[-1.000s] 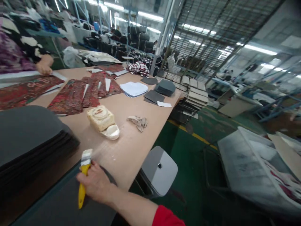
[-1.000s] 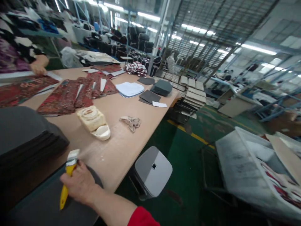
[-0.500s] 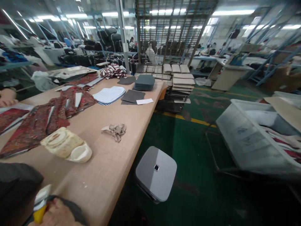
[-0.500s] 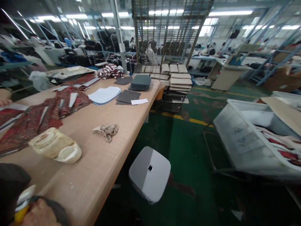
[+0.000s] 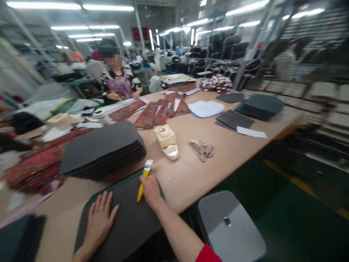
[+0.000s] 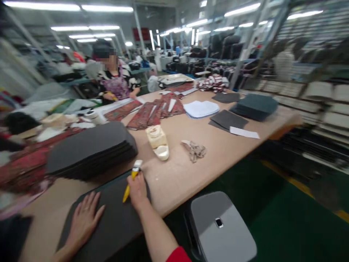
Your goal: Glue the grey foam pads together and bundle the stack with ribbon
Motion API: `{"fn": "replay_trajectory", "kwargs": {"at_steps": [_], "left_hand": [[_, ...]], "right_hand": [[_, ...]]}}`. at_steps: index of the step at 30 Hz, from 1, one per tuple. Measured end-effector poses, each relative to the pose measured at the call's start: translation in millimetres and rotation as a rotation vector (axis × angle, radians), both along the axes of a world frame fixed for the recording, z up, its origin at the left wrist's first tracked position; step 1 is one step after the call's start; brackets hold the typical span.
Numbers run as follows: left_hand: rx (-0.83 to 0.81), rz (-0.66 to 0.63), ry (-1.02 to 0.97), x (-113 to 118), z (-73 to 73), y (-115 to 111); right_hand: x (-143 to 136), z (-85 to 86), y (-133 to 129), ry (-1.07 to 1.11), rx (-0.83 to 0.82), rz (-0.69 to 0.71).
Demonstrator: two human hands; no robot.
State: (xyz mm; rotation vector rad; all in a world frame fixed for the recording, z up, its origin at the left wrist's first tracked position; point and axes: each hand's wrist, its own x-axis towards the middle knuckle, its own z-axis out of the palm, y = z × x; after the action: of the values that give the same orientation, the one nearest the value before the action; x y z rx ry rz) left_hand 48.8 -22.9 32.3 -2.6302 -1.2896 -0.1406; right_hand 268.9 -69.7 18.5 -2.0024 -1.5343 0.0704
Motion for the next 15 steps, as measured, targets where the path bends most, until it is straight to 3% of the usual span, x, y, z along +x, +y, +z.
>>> {"fn": "replay_trajectory", "kwargs": {"at_steps": [2,6,10,15], "left_hand": [[-0.044,0.010,0.008,-15,-7.1,1],[-0.104,0.056,-0.022,-21,-12.1,1],[-0.138,0.067,-0.077,-13,-10.8,-13],[-0.195,-0.045,-0.142,3,-13.1,-21]], "right_hand": [[-7,-10.4,1,0.034,0.007,0.034],[-13,-24.0,-3,0.044,0.005,0.094],[-16,-30.7,-7,0.023,0.000,0.129],[-19,-39.0,-6,0.006,-0.008,0.148]]}}
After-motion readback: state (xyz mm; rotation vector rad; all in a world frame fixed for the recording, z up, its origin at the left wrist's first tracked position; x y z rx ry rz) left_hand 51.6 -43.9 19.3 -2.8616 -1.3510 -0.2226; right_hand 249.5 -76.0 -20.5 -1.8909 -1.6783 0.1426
